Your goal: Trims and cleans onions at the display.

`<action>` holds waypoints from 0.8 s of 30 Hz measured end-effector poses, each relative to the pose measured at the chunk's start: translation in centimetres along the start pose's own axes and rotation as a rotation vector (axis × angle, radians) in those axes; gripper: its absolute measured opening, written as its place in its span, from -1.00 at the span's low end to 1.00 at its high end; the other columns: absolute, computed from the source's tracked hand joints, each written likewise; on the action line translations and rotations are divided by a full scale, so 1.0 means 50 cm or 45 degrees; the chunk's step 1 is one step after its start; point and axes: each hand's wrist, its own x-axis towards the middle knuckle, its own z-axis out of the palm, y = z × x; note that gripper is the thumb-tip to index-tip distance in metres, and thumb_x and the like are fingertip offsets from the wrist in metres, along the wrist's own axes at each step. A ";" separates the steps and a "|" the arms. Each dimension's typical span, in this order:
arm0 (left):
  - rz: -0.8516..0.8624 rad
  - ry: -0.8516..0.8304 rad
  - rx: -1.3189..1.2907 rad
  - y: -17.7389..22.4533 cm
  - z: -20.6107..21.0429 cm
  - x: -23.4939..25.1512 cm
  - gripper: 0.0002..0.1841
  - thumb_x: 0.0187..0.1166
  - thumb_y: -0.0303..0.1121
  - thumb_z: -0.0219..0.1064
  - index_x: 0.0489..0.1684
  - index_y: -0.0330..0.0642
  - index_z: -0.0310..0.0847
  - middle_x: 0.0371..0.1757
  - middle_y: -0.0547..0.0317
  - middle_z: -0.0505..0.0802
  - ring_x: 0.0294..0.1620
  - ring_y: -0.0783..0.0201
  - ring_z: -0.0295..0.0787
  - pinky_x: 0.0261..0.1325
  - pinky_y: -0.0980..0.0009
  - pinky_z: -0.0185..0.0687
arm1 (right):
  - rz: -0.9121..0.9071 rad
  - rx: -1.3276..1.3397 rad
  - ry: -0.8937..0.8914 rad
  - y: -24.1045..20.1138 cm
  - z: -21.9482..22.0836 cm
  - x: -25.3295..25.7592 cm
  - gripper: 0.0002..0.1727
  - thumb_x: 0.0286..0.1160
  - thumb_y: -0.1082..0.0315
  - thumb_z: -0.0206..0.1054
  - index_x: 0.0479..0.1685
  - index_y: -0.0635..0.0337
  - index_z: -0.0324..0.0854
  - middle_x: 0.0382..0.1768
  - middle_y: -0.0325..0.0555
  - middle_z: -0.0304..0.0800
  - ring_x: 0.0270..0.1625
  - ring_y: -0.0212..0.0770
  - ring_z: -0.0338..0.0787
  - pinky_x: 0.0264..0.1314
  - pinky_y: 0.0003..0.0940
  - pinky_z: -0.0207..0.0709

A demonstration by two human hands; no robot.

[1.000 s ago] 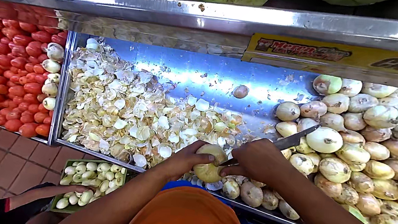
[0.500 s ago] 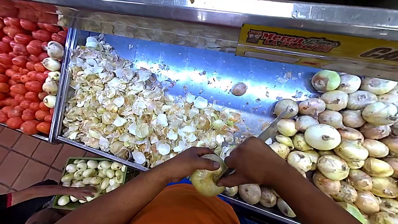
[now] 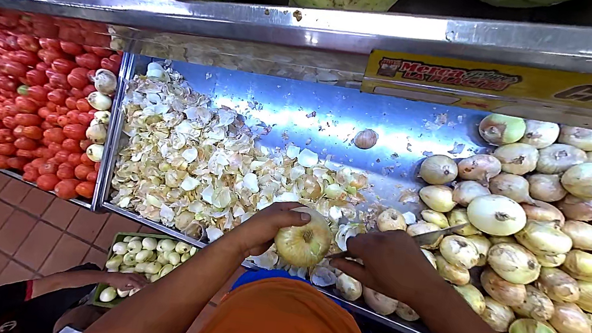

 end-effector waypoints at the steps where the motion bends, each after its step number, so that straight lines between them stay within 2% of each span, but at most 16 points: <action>1: 0.006 -0.002 0.012 0.002 0.003 -0.001 -0.47 0.41 0.00 0.42 0.27 -0.14 0.69 -0.02 -0.06 0.87 -0.07 0.17 0.86 0.04 0.18 0.80 | 0.057 0.006 0.009 -0.001 -0.005 0.004 -0.32 0.52 -0.47 0.14 -0.57 -0.06 0.62 -0.69 -0.32 0.54 -0.61 -0.25 0.66 -0.62 -0.19 0.50; 4: 0.014 -0.024 0.068 0.004 0.012 -0.002 -0.51 0.44 -0.06 0.41 0.26 -0.16 0.70 -0.02 -0.08 0.87 -0.08 0.16 0.85 0.03 0.17 0.79 | 0.167 -0.012 -0.157 -0.007 -0.028 0.023 -0.20 0.32 -0.65 0.11 -0.50 -0.03 0.63 -0.65 -0.28 0.57 -0.54 -0.20 0.71 -0.54 -0.14 0.55; 7: 0.007 -0.028 0.123 0.001 0.016 0.001 -0.50 0.45 -0.04 0.42 0.26 -0.17 0.70 -0.02 -0.09 0.87 -0.07 0.14 0.84 0.05 0.15 0.78 | 0.200 -0.065 -0.336 -0.013 -0.040 0.039 -0.15 0.28 -0.69 0.07 -0.54 -0.01 0.61 -0.64 -0.25 0.59 -0.49 -0.18 0.72 -0.48 -0.12 0.54; 9: -0.011 -0.012 0.139 -0.001 0.017 0.002 -0.51 0.43 -0.04 0.43 0.24 -0.16 0.71 -0.04 -0.08 0.87 -0.08 0.14 0.84 0.04 0.15 0.78 | 0.197 -0.076 -0.373 -0.017 -0.038 0.047 -0.13 0.27 -0.71 0.05 -0.57 -0.01 0.61 -0.66 -0.25 0.59 -0.50 -0.18 0.72 -0.48 -0.11 0.53; 14: -0.023 -0.009 0.195 -0.007 0.019 0.003 -0.51 0.46 -0.05 0.44 0.25 -0.18 0.70 -0.03 -0.08 0.87 -0.07 0.14 0.84 0.06 0.14 0.77 | 0.078 -0.080 -0.235 -0.011 -0.010 0.051 -0.11 0.28 -0.72 0.01 -0.68 -0.01 0.58 -0.76 -0.26 0.51 -0.60 -0.21 0.67 -0.57 -0.15 0.46; 18: -0.030 -0.012 0.229 -0.012 0.021 0.002 -0.52 0.47 -0.04 0.44 0.22 -0.17 0.72 -0.02 -0.07 0.87 -0.04 0.12 0.83 0.08 0.12 0.75 | -0.010 -0.049 -0.207 -0.014 -0.007 0.052 -0.11 0.32 -0.70 -0.01 -0.69 -0.02 0.59 -0.75 -0.27 0.53 -0.60 -0.22 0.68 -0.57 -0.15 0.47; 20: -0.020 -0.012 0.220 -0.009 0.023 0.000 -0.52 0.47 -0.04 0.42 0.25 -0.17 0.71 -0.02 -0.07 0.87 -0.04 0.13 0.83 0.08 0.13 0.76 | -0.015 -0.073 -0.156 -0.008 -0.009 0.047 -0.12 0.32 -0.69 0.01 -0.73 -0.02 0.56 -0.78 -0.29 0.50 -0.64 -0.24 0.65 -0.62 -0.18 0.45; 22: -0.017 -0.012 0.212 -0.004 0.024 -0.002 -0.52 0.48 -0.06 0.41 0.26 -0.18 0.71 -0.02 -0.08 0.87 -0.05 0.13 0.84 0.07 0.14 0.76 | 0.037 -0.086 -0.174 -0.001 -0.021 0.041 -0.13 0.32 -0.67 0.06 -0.71 0.02 0.57 -0.76 -0.25 0.52 -0.62 -0.20 0.67 -0.59 -0.16 0.47; 24: -0.018 -0.017 0.217 -0.004 0.023 -0.005 -0.52 0.48 -0.05 0.42 0.25 -0.18 0.70 -0.03 -0.09 0.87 -0.06 0.12 0.84 0.07 0.14 0.77 | 0.013 -0.161 -0.057 0.016 -0.005 0.032 -0.12 0.30 -0.71 0.00 -0.76 -0.03 0.50 -0.80 -0.30 0.43 -0.69 -0.25 0.61 -0.69 -0.23 0.40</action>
